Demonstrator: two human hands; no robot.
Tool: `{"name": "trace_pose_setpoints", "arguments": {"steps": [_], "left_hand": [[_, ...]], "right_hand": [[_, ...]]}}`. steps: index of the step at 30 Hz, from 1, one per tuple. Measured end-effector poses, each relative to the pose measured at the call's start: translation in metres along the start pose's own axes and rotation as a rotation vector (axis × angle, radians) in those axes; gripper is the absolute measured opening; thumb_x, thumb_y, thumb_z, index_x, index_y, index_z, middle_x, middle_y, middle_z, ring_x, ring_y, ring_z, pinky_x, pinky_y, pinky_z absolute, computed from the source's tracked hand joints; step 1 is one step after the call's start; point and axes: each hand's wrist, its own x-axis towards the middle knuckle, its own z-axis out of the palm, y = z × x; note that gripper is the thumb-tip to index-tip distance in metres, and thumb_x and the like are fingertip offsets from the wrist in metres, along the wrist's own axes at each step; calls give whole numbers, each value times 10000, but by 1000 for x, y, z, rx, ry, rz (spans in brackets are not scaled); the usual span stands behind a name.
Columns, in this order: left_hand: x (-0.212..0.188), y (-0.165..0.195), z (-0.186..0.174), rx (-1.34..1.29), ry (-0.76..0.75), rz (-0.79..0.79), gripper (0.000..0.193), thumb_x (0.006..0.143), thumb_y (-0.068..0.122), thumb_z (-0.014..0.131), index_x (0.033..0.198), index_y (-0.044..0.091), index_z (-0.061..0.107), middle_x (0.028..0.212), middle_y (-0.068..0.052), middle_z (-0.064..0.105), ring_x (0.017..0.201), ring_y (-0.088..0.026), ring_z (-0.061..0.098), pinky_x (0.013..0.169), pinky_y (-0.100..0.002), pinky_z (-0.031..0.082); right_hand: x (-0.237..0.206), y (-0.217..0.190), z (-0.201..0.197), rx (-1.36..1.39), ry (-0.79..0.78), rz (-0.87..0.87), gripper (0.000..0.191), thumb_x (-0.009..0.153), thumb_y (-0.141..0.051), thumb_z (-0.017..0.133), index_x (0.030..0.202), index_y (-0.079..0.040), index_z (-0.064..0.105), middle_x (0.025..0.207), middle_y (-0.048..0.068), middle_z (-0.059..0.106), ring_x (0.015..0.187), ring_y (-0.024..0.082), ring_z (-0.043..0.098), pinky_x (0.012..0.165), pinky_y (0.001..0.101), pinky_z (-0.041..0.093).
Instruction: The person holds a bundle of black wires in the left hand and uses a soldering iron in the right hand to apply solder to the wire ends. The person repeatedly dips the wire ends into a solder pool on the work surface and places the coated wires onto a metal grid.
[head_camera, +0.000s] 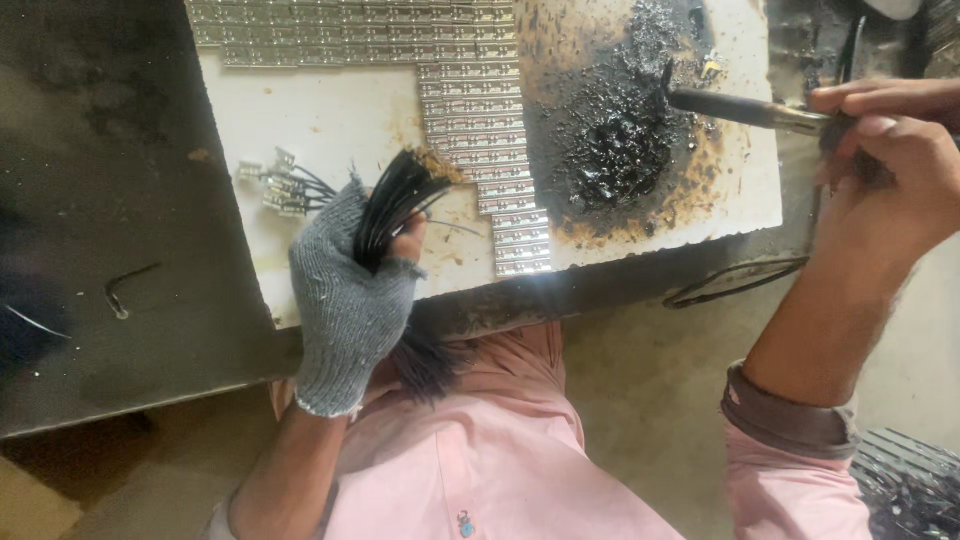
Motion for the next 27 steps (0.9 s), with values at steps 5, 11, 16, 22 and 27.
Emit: {"name": "trace_pose_setpoints", "arguments": {"steps": [5, 11, 16, 22, 27], "left_hand": [[7, -2, 3, 48, 54, -73, 120, 902, 101, 797, 919, 15, 716, 743, -33, 687, 630, -98, 633, 560, -277, 503], [18, 1, 6, 106, 45, -54, 171, 882, 132, 833, 862, 30, 696, 711, -59, 703, 596, -131, 690, 541, -280, 545], [17, 0, 4, 147, 41, -30, 207, 880, 147, 840, 840, 34, 671, 691, -83, 707, 604, -155, 713, 568, -309, 535], [16, 0, 5, 213, 25, -32, 215, 863, 170, 829, 895, 30, 670, 710, -106, 693, 617, -190, 696, 583, -359, 520], [17, -1, 5, 230, 35, -25, 204, 851, 160, 814, 890, 42, 652, 723, -118, 680, 655, -231, 704, 615, -380, 527]], "right_hand": [[7, 13, -13, -13, -40, 60, 82, 951, 16, 541, 948, 91, 574, 990, 314, 658, 662, 297, 570, 584, 300, 483], [-3, 20, -10, 2, -25, 93, 29, 947, 57, 562, 969, 62, 579, 962, 294, 647, 709, 328, 626, 586, 310, 524], [-53, -4, 36, -6, -114, -165, 68, 944, 90, 579, 987, 38, 583, 938, 278, 637, 749, 355, 672, 587, 319, 557], [-53, -36, 100, -204, -393, -612, 139, 940, 130, 600, 1007, 9, 589, 910, 258, 626, 797, 386, 728, 589, 330, 598], [-48, -42, 118, -94, -498, -505, 214, 972, 122, 562, 999, -72, 647, 930, 234, 639, 838, 372, 757, 564, 282, 593]]}}
